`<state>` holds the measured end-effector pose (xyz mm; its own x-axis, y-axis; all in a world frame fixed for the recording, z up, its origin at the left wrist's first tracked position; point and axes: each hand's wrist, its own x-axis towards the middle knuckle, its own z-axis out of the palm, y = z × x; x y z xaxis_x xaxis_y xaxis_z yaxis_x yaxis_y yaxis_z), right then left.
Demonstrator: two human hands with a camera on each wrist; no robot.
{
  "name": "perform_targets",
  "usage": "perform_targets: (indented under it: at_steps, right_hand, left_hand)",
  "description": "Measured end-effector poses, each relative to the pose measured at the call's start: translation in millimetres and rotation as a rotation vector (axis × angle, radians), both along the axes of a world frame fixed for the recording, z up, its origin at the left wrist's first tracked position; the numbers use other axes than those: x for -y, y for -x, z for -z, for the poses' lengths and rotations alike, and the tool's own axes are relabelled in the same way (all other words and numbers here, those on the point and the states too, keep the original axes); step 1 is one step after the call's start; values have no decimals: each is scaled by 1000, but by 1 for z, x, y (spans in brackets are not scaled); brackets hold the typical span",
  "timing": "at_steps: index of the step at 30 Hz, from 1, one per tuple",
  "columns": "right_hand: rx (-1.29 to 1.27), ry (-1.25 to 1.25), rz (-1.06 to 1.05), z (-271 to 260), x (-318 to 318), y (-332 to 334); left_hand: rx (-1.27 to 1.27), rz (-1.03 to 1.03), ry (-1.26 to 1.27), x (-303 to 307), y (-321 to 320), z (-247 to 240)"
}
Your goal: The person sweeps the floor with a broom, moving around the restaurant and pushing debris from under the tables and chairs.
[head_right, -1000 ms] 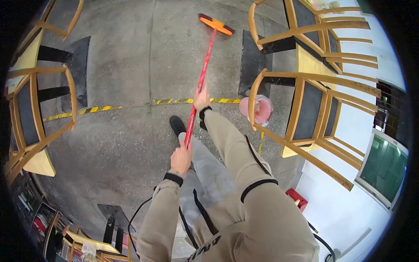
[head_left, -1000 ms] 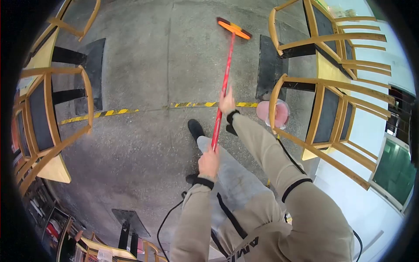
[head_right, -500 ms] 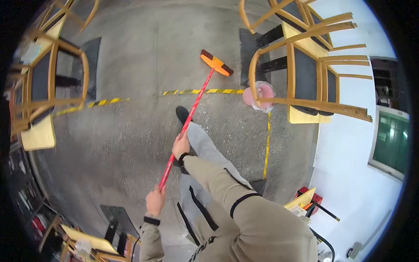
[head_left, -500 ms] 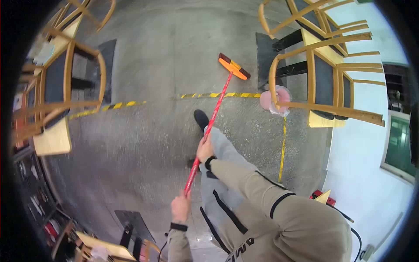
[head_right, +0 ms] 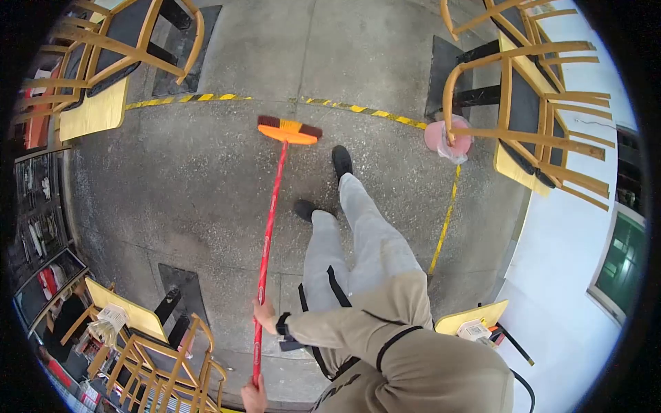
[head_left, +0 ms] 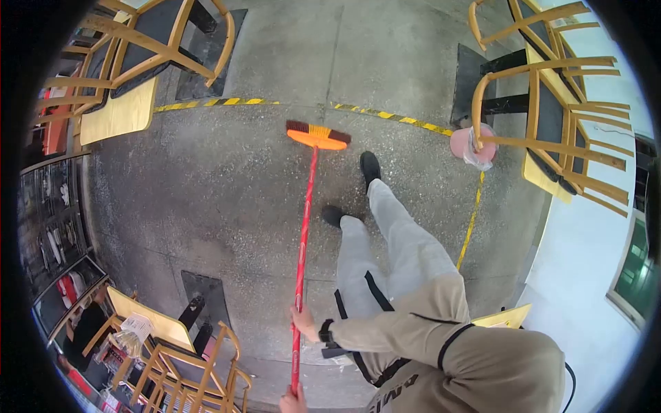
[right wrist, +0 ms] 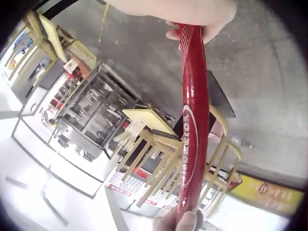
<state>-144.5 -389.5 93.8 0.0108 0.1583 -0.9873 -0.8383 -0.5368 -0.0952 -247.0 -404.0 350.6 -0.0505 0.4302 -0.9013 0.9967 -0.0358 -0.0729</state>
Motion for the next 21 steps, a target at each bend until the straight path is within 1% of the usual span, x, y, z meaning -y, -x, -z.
perform_targets:
  at_steps: [1,2,3,4,5,6,7,8,9,10,11,12,13,14,15,17,18,19,20,21]
  right_hand:
    - [74,-11,-42,7,2,-13]
    - [148,-23,-86,16,1,-29]
    - [167,-19,-11,17,-7,-57]
    - [184,-13,67,20,-19,-89]
    - [254,-14,65,39,-29,-116]
    - [279,-114,119,57,-38,-147]
    - [376,-182,151,57,-54,-189]
    - [411,-225,217,75,-66,-223]
    - [517,-302,229,93,-78,-260]
    - [491,-323,291,90,-90,-302]
    - [515,-390,254,101,-97,-341]
    - [488,-306,234,109,-100,-379]
    - [501,-323,353,109,-99,-407]
    - [503,-291,375,100,-93,-432]
    - [420,-334,391,79,-80,-449]
    - [269,-438,391,40,-42,-481]
    - [197,-500,366,28,-17,-490]
    - [220,-464,370,29,10,-496]
    - [123,-517,365,25,45,-505]
    - [75,-484,385,11,78,-508]
  left_hand:
    - [34,-49,-3,7,-9,9]
    - [77,-77,-86,18,-15,29]
    - [122,-105,-171,28,-23,54]
    - [148,-66,-207,28,-41,77]
    - [174,-25,-243,22,-64,100]
    - [189,-43,-221,12,-84,124]
    - [208,-56,-205,-3,-110,147]
    - [297,43,-275,-20,-145,163]
    - [369,71,-303,-35,-174,187]
    - [452,78,-291,-54,-210,201]
    - [475,107,-307,-70,-250,211]
    - [527,151,-291,-85,-290,217]
    - [588,144,-287,-93,-326,222]
    - [666,189,-285,-100,-363,226]
    - [742,234,-278,-104,-395,231]
    - [1055,560,-307,-107,-444,253]
    - [1051,572,-298,-107,-467,246]
    - [1008,624,-104,-108,-491,230]
    - [954,663,87,-105,-509,216]
    - [806,422,128,-91,-524,210]
